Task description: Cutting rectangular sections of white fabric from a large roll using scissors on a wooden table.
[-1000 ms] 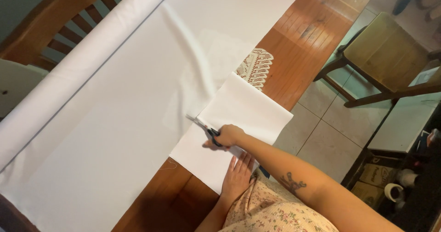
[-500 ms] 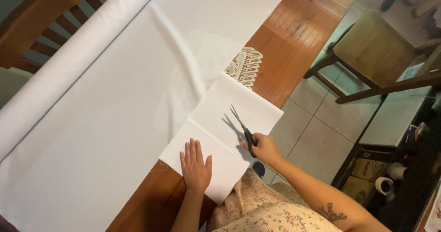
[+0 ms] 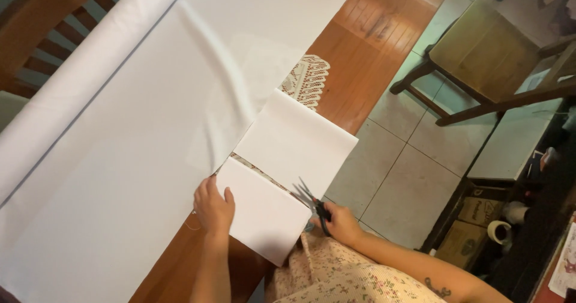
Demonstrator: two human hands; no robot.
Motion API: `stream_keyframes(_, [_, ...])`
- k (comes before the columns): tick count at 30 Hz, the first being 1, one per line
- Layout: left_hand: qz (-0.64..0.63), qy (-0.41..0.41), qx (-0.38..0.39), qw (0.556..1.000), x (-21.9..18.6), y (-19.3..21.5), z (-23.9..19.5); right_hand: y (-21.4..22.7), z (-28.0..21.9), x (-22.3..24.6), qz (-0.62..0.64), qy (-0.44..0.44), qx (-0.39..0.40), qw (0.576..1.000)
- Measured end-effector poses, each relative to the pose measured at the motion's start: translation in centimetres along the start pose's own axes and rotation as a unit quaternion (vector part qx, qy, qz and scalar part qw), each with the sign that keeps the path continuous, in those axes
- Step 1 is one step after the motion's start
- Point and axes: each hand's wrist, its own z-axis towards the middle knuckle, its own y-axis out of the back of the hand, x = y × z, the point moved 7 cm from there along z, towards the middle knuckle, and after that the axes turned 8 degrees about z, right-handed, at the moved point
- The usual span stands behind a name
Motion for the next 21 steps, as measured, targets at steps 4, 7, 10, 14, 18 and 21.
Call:
stream_keyframes(4, [0.063, 0.036, 0.054, 0.996, 0.0, 1.0, 1.8, -1.1, -0.4, 1.5, 0.067, -0.032, 0.004, 0.997])
stream_keyframes(7, [0.07, 0.1, 0.178, 0.976, -0.5, 1.8, 2.4, -1.8, -0.2, 1.7, 0.12, -0.007, -0.006, 0.993])
stream_keyframes(10, [0.093, 0.106, 0.267, 0.953, -0.2, 0.7, 2.3, -2.3, 0.0, 0.8, 0.122, -0.037, -0.005, 0.992])
stream_keyframes(14, [-0.006, 0.041, 0.284, 0.958, -2.7, 4.5, 1.2, -2.2, -0.2, 0.9, 0.141, 0.023, -0.003, 0.99])
stream_keyframes(18, [-0.199, 0.032, 0.251, 0.947, 1.2, 5.4, 2.8, -1.5, -0.3, 2.1, 0.175, 0.035, 0.002, 0.984])
stream_keyframes(21, [-0.271, 0.113, 0.168, 0.941, 6.7, 9.4, 5.8, -1.7, 0.2, 2.9, 0.166, 0.05, 0.012, 0.985])
